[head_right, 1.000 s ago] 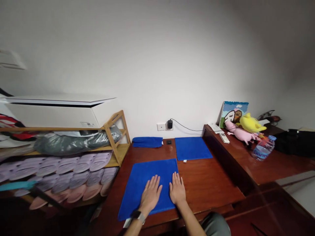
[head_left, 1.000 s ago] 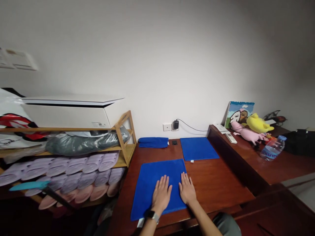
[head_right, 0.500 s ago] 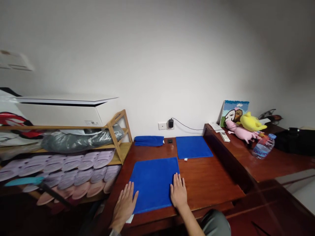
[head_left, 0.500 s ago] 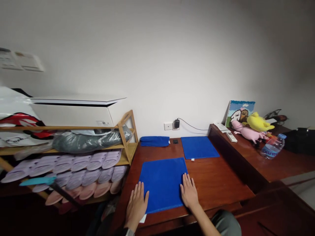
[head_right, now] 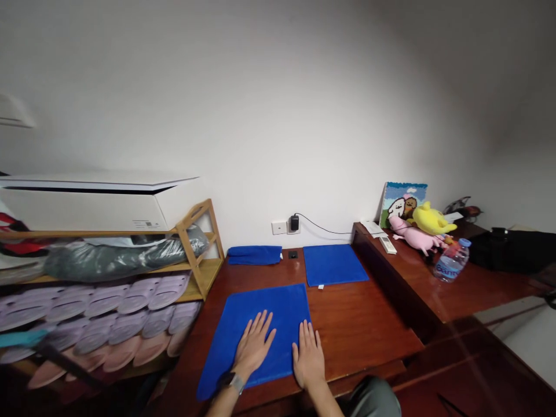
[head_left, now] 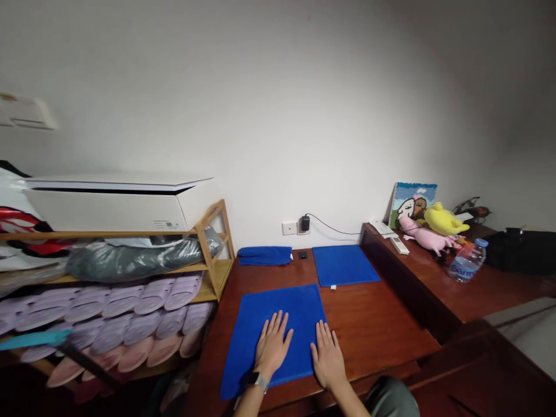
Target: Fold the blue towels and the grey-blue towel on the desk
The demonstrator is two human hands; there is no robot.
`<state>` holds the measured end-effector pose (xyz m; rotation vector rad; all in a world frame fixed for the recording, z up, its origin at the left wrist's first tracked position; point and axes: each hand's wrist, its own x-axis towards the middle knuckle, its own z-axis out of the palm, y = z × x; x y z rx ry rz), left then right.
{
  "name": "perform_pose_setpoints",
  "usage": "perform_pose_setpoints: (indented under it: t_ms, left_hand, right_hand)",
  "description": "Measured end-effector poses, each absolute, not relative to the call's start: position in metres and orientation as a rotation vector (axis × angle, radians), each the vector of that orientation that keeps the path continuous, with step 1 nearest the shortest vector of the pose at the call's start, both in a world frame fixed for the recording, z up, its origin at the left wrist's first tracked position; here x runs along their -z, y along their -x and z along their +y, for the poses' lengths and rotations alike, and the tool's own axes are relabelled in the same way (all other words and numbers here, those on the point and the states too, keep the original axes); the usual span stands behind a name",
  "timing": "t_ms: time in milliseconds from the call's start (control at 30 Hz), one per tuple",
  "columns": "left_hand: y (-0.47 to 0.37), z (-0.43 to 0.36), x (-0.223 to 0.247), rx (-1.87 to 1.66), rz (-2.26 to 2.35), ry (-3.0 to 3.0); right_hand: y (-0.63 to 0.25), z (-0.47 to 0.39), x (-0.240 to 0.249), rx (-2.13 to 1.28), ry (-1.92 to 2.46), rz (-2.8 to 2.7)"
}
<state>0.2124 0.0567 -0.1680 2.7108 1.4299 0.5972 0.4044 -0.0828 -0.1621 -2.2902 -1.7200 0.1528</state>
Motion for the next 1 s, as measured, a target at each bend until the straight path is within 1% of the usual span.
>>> perform_pose_setpoints:
  t_ms: [167, 267, 400, 500, 600, 733, 800, 867, 1000]
  left_hand:
    - [-0.121, 0.086, 0.195, -0.659, 1.833, -2.532]
    - [-0.09, 0.091, 0.198, -0.64, 1.903, -2.501]
    - [-0.093, 0.088, 0.194, -0.651, 1.903, -2.53]
    - [-0.099, 0.087, 0.194, -0.676, 1.889, -2.544]
    - [-0.096, 0.088, 0.196, -0.684, 1.882, -2.547]
    - [-0.088, 0.09, 0.198, -0.69, 1.894, -2.563]
    - [-0.096, 0.09, 0.194, -0.715, 1.871, -2.601]
    - [-0.12, 0.087, 0.186, -0.751, 1.784, -2.664]
    - [-0.213, 0.075, 0.167, -0.754, 1.47, -2.767]
  right_hand:
    - [-0.404, -0.085, 0.161, -0.182, 2.305, -1.726]
    - [-0.404, -0.085, 0.157, -0.218, 2.325, -1.741]
    - [-0.406, -0.069, 0.14, -0.251, 2.35, -1.726]
    - [-0.41, -0.04, 0.117, -0.24, 2.326, -1.731]
    - [-0.415, -0.012, 0.101, -0.315, 2.327, -1.76]
    - [-0.419, 0.004, 0.107, -0.372, 2.339, -1.786]
    - [-0.421, 0.006, 0.117, -0.346, 2.331, -1.789]
    - [-0.421, 0.006, 0.125, -0.312, 2.325, -1.786]
    - [-0.422, 0.007, 0.128, -0.272, 2.339, -1.788]
